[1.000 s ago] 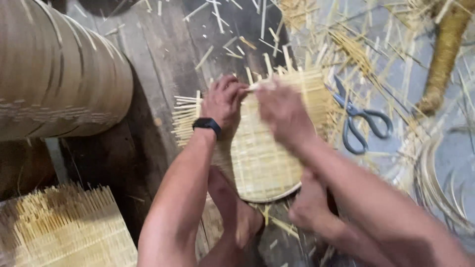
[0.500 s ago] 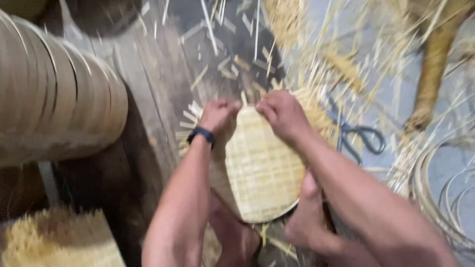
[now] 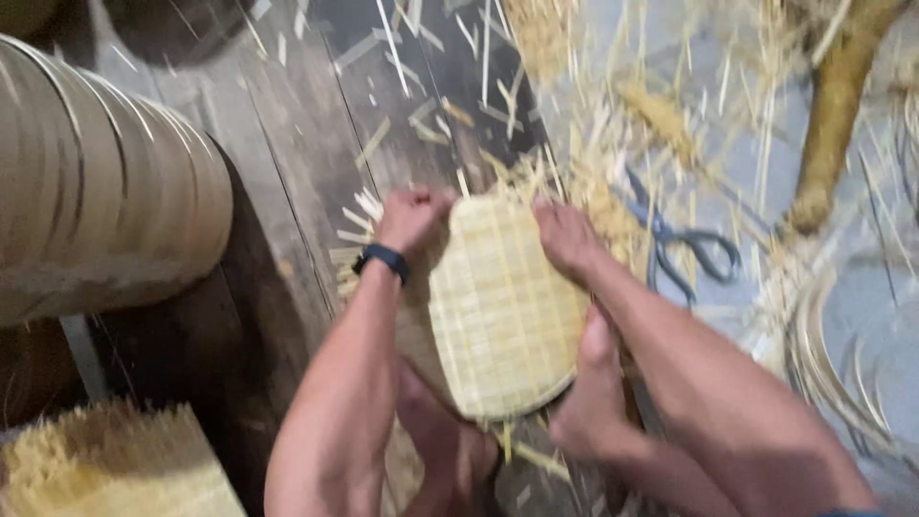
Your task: The person sits on the floor assembling a round bamboo sieve. They trim protruding bamboo strips from a woven mat with scissors, fit a bent bamboo rim hoop around the mat, press the mat onto a round wooden form, and place the finished sieve onto a stack of completed sieves.
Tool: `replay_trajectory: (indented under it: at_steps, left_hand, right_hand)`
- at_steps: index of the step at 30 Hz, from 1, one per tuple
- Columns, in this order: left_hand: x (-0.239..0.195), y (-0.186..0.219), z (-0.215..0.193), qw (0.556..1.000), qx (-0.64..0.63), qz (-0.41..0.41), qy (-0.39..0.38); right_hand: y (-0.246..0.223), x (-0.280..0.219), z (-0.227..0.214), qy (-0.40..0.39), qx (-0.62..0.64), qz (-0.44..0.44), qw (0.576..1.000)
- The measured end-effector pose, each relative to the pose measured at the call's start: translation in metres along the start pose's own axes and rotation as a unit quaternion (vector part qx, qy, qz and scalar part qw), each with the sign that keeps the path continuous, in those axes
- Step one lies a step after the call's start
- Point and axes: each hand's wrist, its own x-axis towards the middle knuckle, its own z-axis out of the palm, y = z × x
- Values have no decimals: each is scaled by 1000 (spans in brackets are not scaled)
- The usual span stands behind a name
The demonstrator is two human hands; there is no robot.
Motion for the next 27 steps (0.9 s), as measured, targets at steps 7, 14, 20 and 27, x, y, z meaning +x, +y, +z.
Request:
replay_trajectory:
  at_steps: [7,14,20,27]
  left_hand:
    - [-55,-59,2,946,132,119,272]
    - [-64,-89,4,969,-134,-53,203]
    - [-118,-96,-21,890,-285,-90,345]
    - [-239,-65,-69,917,-174,-189,306]
  right_hand:
    - [2,-3,1,-17,-38,38,998]
    - [22,-9,9,36,-32,17,999]
    - [26,-46,-130,130,-193,-159,959]
    - [-43,-162,-243,-87,-397,-63,911]
